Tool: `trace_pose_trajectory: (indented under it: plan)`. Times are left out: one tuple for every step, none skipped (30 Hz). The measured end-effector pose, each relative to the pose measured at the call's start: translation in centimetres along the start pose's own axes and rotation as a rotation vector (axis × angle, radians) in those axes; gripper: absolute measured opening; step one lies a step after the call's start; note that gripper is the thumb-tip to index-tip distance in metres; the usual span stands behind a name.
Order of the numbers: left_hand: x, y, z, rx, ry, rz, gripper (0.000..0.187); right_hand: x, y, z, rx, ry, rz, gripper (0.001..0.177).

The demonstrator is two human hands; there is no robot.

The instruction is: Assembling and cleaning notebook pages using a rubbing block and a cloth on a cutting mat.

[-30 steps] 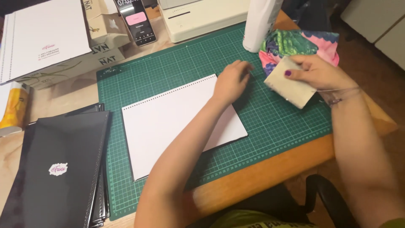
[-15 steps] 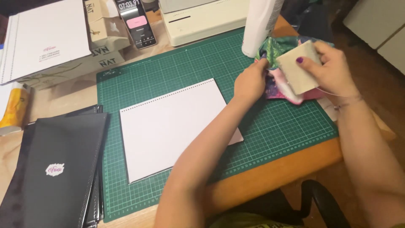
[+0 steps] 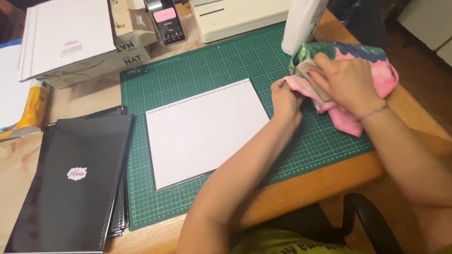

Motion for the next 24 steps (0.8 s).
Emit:
trace_pose_trajectory:
  plan:
    - [0.1, -0.2, -0.2, 0.005, 0.0, 0.007, 0.016, 0.0, 0.0, -0.6, 0.001, 0.004, -0.007, 0.027]
    - [0.2, -0.3, -0.1, -0.036, 0.032, 0.018, 0.013, 0.0, -0.1, -1.2, -0.002, 0.041, 0.007, 0.027]
    - [0.0, -0.1, 0.4, -0.086, 0.062, 0.024, 0.012, 0.2, 0.5, -1.7, -0.003, 0.074, 0.033, 0.027]
    - [-0.2, 0.0, 0.2, -0.091, 0.06, 0.024, 0.012, 0.4, 0.7, -2.0, 0.001, 0.074, 0.037, 0.027]
    - [-0.2, 0.0, 0.1, -0.103, 0.056, 0.039, 0.013, 0.7, 1.0, -2.6, 0.03, 0.087, 0.066, 0.03]
    - [-0.1, 0.0, 0.0, -0.115, 0.052, 0.055, 0.015, 0.9, 1.3, -3.3, 0.06, 0.099, 0.095, 0.033]
    - [-0.4, -0.3, 0.1, -0.113, 0.055, 0.058, 0.015, -0.9, 0.5, -3.3, 0.058, 0.102, 0.092, 0.033]
    - [-0.7, -0.6, 0.1, -0.093, 0.033, 0.073, 0.014, -1.9, -0.1, -3.6, 0.137, 0.062, 0.275, 0.036]
    - [-1.0, -0.9, 0.2, -0.078, 0.001, 0.092, 0.013, -3.0, -0.3, -3.9, 0.234, 0.019, 0.455, 0.045]
    - [-1.0, -0.1, -1.1, -0.081, -0.005, 0.1, 0.013, -4.0, -0.6, -4.2, 0.243, 0.02, 0.453, 0.045]
    - [-1.0, 0.5, -2.4, -0.055, -0.16, 0.091, 0.014, -5.0, -1.0, -4.7, 0.261, 0.004, 0.446, 0.049]
    - [-1.0, 1.1, -3.8, -0.028, -0.315, 0.082, 0.014, -5.9, -1.5, -5.1, 0.28, -0.012, 0.439, 0.054]
    - [-1.3, 1.0, -3.7, -0.025, -0.314, 0.081, 0.014, -5.3, -1.5, -5.6, 0.276, -0.012, 0.437, 0.054]
    - [-1.5, 0.8, -3.6, -0.039, -0.362, 0.152, 0.018, -5.2, -1.8, -6.0, 0.252, -0.029, 0.248, 0.042]
    - [-1.8, 0.8, -3.5, -0.053, -0.408, 0.221, 0.023, -5.2, -2.0, -6.4, 0.229, -0.048, 0.059, 0.036]
    - [-2.7, 0.8, -3.3, -0.049, -0.405, 0.216, 0.023, -4.8, -3.1, -5.6, 0.223, -0.05, 0.058, 0.036]
    - [-2.8, 1.0, -3.0, -0.057, -0.334, 0.355, 0.058, -4.6, -4.0, -4.8, 0.212, -0.091, 0.034, 0.033]
    - [-3.0, 1.3, -2.7, -0.065, -0.261, 0.493, 0.099, -4.3, -5.0, -4.1, 0.202, -0.132, 0.01, 0.03]
    - [-3.3, 2.0, -3.6, -0.062, -0.259, 0.489, 0.099, -4.0, -5.8, -3.4, 0.197, -0.133, 0.01, 0.03]
    - [-3.4, 2.9, -4.4, -0.062, -0.314, 0.548, 0.097, -3.6, -6.6, -2.6, 0.165, -0.212, 0.009, 0.029]
    - [-3.6, 3.7, -5.4, -0.059, -0.373, 0.605, 0.095, -3.1, -7.6, -1.6, 0.131, -0.294, 0.005, 0.03]
    - [-3.9, 4.5, -6.6, -0.053, -0.374, 0.6, 0.095, -2.4, -8.9, -1.0, 0.125, -0.298, 0.001, 0.03]
    - [-4.1, 5.5, -7.4, -0.121, -0.4, 0.62, 0.09, -1.8, -10.1, -0.1, 0.033, -0.356, -0.001, 0.027]
    - [-4.3, 6.6, -8.2, -0.189, -0.425, 0.64, 0.086, -1.1, -11.3, 0.9, -0.059, -0.413, -0.004, 0.023]
Point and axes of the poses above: each hand's wrist, its own y-axis away from the middle knuckle, its own x-axis out of the palm, z = x × y, the point moved 4 cm from there along -y, towards the middle knuckle, and after that the axes turned 9 degrees about -y, right-handed, at the moved point
